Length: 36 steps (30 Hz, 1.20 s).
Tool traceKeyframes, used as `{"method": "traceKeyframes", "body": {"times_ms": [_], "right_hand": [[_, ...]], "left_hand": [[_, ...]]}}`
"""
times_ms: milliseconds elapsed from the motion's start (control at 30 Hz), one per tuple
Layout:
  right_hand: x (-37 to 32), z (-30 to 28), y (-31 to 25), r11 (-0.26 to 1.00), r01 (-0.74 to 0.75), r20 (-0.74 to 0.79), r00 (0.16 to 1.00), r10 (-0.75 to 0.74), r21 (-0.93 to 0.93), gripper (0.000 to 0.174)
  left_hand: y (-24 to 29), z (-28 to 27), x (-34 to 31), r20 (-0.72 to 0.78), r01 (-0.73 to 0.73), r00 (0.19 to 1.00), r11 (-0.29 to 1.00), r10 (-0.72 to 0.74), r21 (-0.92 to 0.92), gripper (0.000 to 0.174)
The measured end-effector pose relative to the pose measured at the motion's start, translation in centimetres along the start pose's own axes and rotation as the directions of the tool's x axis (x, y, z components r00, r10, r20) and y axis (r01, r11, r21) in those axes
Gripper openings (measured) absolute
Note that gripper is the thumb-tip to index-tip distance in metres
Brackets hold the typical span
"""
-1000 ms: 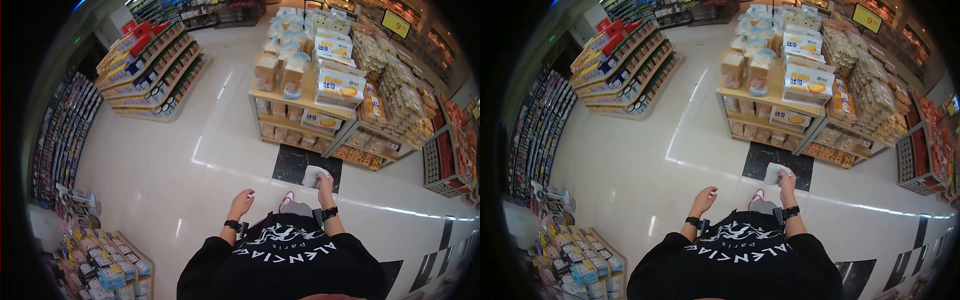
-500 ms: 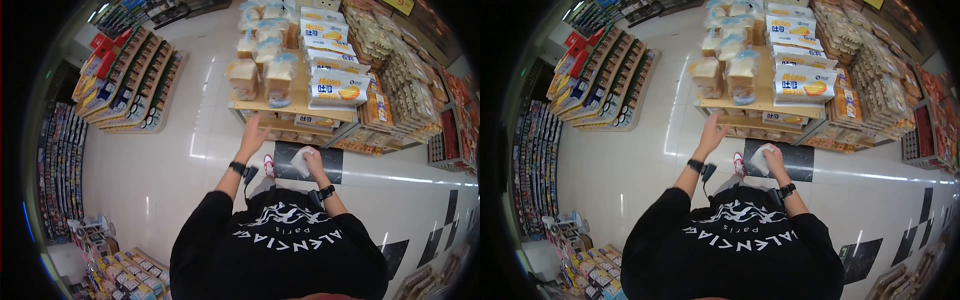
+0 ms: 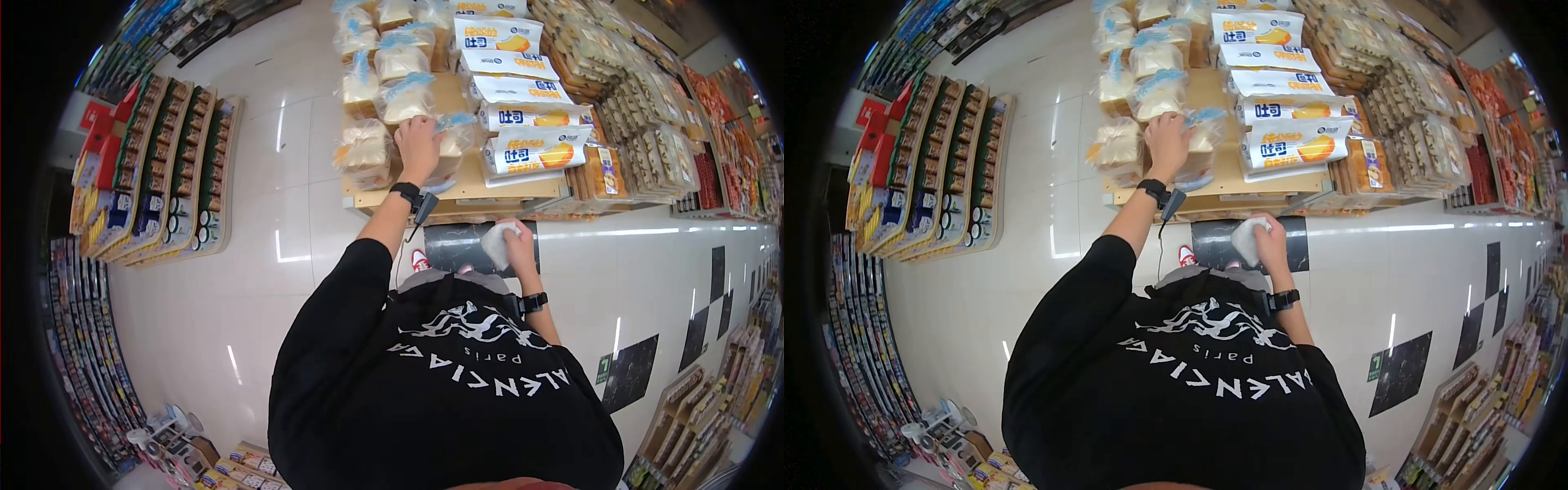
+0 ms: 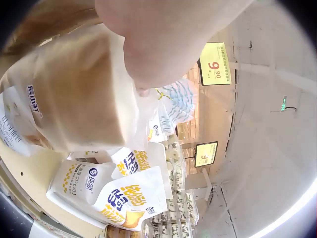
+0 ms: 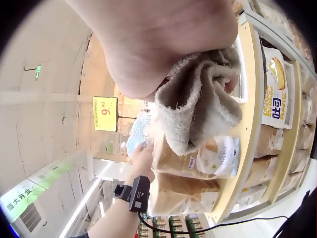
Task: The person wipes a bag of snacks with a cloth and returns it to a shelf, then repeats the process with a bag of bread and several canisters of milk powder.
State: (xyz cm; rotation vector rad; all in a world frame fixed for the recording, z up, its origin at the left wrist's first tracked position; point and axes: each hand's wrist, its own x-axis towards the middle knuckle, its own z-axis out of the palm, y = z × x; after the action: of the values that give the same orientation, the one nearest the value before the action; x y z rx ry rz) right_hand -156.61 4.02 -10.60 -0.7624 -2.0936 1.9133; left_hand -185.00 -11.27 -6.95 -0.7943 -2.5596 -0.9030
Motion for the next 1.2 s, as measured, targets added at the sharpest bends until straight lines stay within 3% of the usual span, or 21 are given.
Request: {"method": "traceKeyframes", "body": {"times_ms": [67,167,233,300,333,433,500,533,633,733,833,933,967,1033,1167,1200], "right_hand": [[0.8,-0.2,0.2,1.000,-0.025,-0.040,0.999,0.026,0.014,0.025],[2.2,-0.4,-0.6,0.992,-0.088,-0.112,0.989,0.098,0.096,0.024],[4.0,-0.7,-0.4,0.981,-0.091,-0.153,0.981,0.117,0.169,0.024],[5.2,-0.7,-1.2,0.984,0.011,-0.205,0.979,0.026,0.178,0.022],[6.1,-0.6,-2.6,0.981,0.075,-0.230,0.973,-0.032,0.181,0.021],[6.7,-0.3,-6.7,0.979,0.174,-0.239,0.951,-0.194,-0.104,0.019],[6.7,1.5,-8.9,0.880,0.468,-0.247,0.846,-0.472,-0.077,0.017],[6.6,2.5,-10.0,0.795,0.603,-0.257,0.760,-0.597,-0.064,0.016],[5.2,4.4,-13.0,0.585,0.811,-0.007,0.585,-0.811,0.010,0.031],[3.5,4.7,-16.2,0.408,0.901,0.233,0.433,-0.871,-0.149,0.048],[4.0,4.4,-15.0,0.341,0.938,0.247,0.347,-0.905,-0.067,0.057],[5.4,4.9,-12.3,0.430,0.902,0.133,0.421,-0.897,0.045,0.056],[5.6,5.0,-11.5,0.538,0.840,0.124,0.528,-0.840,0.070,0.056],[6.0,5.4,-10.0,0.724,0.679,0.118,0.714,-0.690,0.123,0.056],[8.1,6.2,-7.6,0.902,0.373,0.140,0.903,-0.407,0.218,0.050],[9.0,6.1,-7.0,0.941,0.209,0.200,0.943,-0.266,0.268,0.048]], "left_hand": [[-0.4,1.1,-0.5,-0.194,-0.110,0.976,0.992,0.098,-0.054,0.029],[1.4,-1.0,-1.1,0.029,0.266,0.963,0.920,-0.269,-0.288,0.027],[1.6,-2.2,-1.9,-0.025,0.187,0.978,0.933,-0.205,-0.308,0.026],[2.2,-3.5,-3.3,-0.064,0.151,0.981,0.920,-0.185,-0.362,0.026],[2.6,-3.8,-3.5,-0.121,0.159,0.962,0.861,-0.245,-0.483,0.026],[4.2,-5.7,-4.6,-0.213,0.101,0.897,0.648,-0.388,-0.755,0.025],[5.6,-8.5,-4.2,-0.237,0.012,0.884,0.527,-0.404,-0.850,0.026],[6.0,-9.3,-4.2,-0.264,-0.008,0.874,0.531,-0.408,-0.847,0.025],[7.4,-11.5,-4.2,-0.312,-0.052,0.842,0.509,-0.440,-0.859,0.026],[9.5,-14.0,-3.7,-0.296,-0.082,0.819,0.412,-0.491,-0.908,0.029],[10.2,-15.9,-3.6,-0.302,-0.139,0.837,0.356,-0.456,-0.924,0.032],[10.4,-16.7,-4.4,-0.352,-0.196,0.858,0.396,-0.373,-0.897,0.033],[10.7,-17.3,-4.6,-0.369,-0.202,0.860,0.427,-0.354,-0.881,0.032],[11.1,-18.3,-4.8,-0.402,-0.234,0.855,0.447,-0.328,-0.863,0.031],[12.2,-20.3,-4.7,-0.436,-0.303,0.850,0.402,-0.295,-0.864,0.029],[12.6,-20.7,-4.7,-0.433,-0.309,0.855,0.391,-0.284,-0.867,0.028]]}}
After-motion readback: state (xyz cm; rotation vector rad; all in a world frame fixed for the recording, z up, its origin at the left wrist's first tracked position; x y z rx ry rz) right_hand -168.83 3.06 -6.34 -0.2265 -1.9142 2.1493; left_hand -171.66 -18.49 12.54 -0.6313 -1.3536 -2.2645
